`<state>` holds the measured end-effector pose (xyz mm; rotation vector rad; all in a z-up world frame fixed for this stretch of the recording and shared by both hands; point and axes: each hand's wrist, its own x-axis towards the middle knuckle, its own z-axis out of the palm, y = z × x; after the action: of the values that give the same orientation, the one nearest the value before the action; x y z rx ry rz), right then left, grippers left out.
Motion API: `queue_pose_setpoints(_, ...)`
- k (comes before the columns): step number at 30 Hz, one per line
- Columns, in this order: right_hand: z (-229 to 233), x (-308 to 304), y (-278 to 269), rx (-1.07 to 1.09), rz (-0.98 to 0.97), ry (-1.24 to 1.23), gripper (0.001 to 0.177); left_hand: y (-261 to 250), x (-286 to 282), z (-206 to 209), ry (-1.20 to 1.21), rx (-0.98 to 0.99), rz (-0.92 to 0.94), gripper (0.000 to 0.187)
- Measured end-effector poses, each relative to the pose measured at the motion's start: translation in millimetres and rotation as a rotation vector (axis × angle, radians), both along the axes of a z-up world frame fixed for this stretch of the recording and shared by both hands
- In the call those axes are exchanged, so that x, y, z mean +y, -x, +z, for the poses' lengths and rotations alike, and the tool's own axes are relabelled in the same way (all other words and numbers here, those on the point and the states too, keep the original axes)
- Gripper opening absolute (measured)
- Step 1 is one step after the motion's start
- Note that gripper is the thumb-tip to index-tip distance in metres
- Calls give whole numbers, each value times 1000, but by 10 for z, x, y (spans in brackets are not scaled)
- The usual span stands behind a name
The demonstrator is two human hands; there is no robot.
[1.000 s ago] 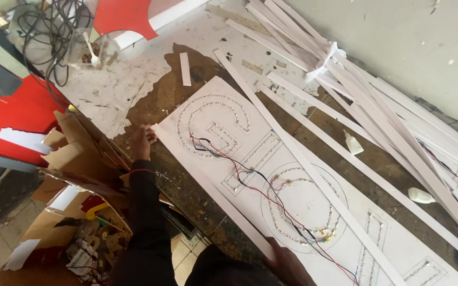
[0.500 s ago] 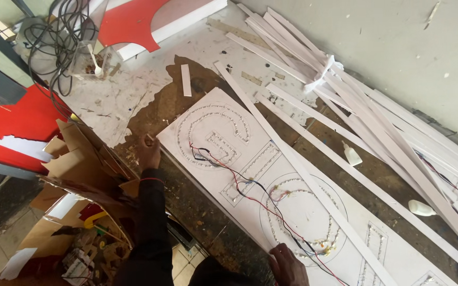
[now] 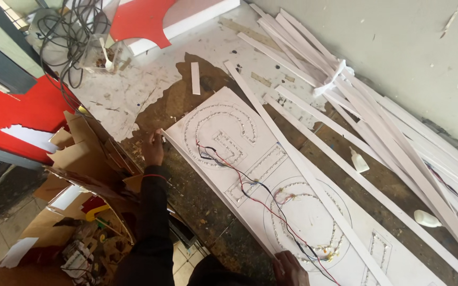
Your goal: The person applies glue from a small bottle to a white board with pre-cut letter outlines and embedded LED strips. They then place white plastic strips along the letter shapes and press them down to secure them.
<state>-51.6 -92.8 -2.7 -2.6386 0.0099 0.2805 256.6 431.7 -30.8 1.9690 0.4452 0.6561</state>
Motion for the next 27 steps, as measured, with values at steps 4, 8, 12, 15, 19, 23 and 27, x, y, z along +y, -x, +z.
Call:
queue_pose_setpoints(4, -113, -65, 27, -88, 86, -58, 9, -8, 2, -65, -67, 66, 55, 42)
queue_pose_setpoints(8, -151, -52, 75, -98, 190, -22, 30, 1, -78, 29, -107, 119, 111, 49)
queue_pose_setpoints(12, -263, -102, 86, -29, 163, -24, 39, -30, -109, -117, -84, 117, 139, 44)
queue_pose_setpoints(15, -173, -70, 68, -1, 168, -25, 36, 0, -160, -76, 5, 145, 153, 49)
queue_pose_setpoints(19, -148, -45, 85, 3, 201, -61, 38, 32, -188, -47, 19, 201, 149, 44)
queue_pose_setpoints(23, -214, 94, 34, 17, 154, 36, 29, 42, -209, -23, 15, 168, 120, 49)
queue_pose_setpoints(27, 154, 347, -113, -70, 158, -1, 25, 81, -292, 71, 133, 191, 121, 48)
